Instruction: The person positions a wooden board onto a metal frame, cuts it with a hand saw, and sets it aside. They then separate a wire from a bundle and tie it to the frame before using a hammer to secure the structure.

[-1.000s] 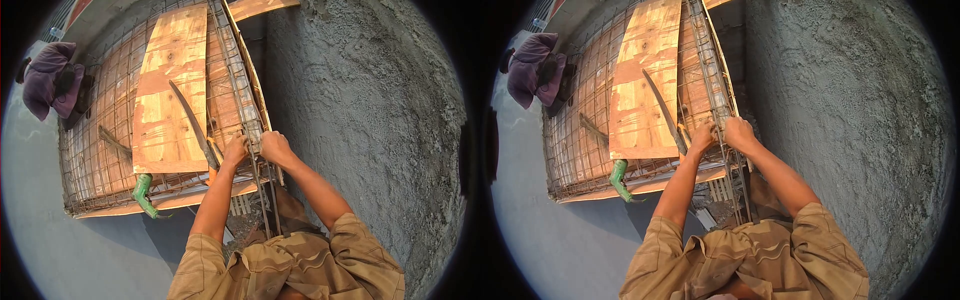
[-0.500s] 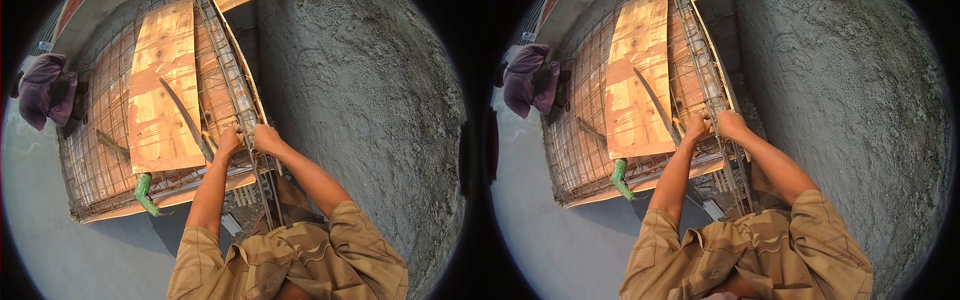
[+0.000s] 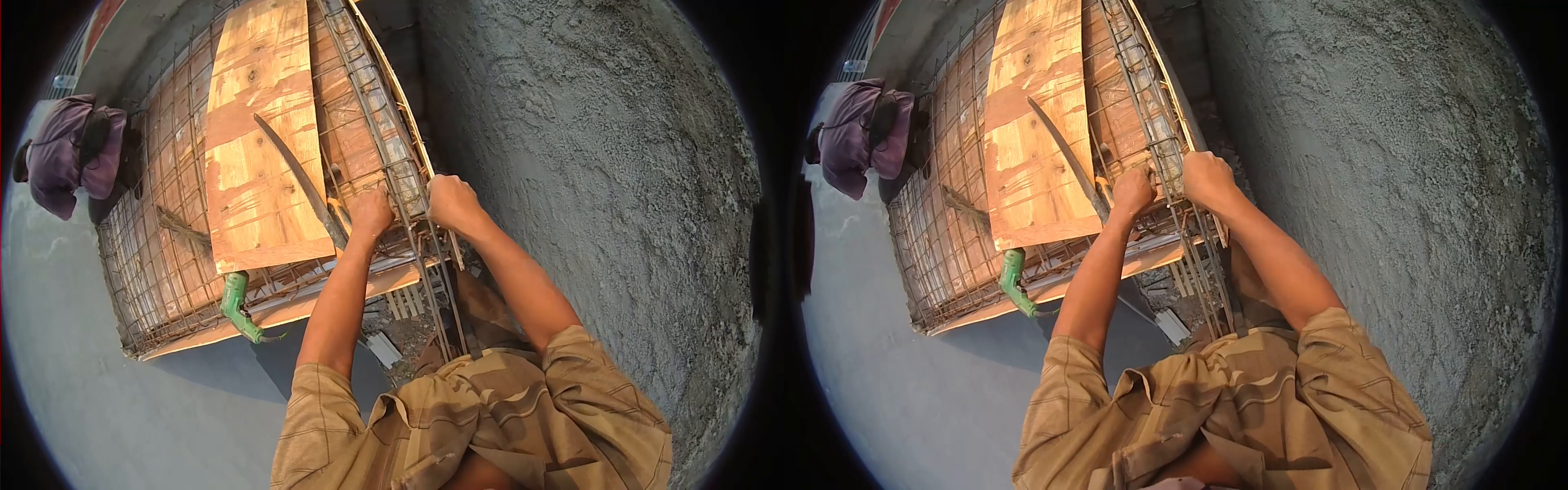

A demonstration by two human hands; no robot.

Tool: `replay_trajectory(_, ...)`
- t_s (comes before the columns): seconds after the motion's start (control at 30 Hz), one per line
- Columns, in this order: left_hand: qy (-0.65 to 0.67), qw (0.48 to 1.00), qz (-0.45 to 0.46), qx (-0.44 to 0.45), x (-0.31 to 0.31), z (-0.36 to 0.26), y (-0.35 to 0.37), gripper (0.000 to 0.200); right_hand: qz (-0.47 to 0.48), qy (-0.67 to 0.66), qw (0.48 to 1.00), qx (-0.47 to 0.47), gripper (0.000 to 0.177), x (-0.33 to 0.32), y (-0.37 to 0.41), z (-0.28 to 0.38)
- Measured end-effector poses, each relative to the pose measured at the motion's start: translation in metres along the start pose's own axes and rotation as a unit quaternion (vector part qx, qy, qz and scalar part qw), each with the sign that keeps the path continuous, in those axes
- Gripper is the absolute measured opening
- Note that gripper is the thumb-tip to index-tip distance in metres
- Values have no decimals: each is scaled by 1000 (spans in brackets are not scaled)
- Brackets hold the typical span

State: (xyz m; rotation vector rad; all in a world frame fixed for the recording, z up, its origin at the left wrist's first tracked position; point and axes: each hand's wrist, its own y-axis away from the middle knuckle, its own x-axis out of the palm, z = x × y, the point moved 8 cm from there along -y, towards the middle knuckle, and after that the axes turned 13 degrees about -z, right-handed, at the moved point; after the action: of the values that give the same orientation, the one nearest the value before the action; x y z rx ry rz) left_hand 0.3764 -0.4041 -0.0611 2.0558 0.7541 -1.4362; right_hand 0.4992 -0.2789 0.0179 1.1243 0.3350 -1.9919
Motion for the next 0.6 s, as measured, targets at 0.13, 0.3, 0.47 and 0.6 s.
replay_trajectory(0.13,195,972,41,-128,2,19,-6,21,-61,-16,998,-29,11,6,0,0)
replay_trajectory(0.3,371,897,73,-230,14,38,-9,24,18,-52,998,-17,15,62,-3,17)
replay_trajectory(0.47,430,798,107,-409,-22,30,-13,19,-15,-166,986,25,15,36,27,16)
replay_trajectory(0.6,415,846,100,-320,-31,-15,-22,39,-71,-267,960,36,20,12,35,21)
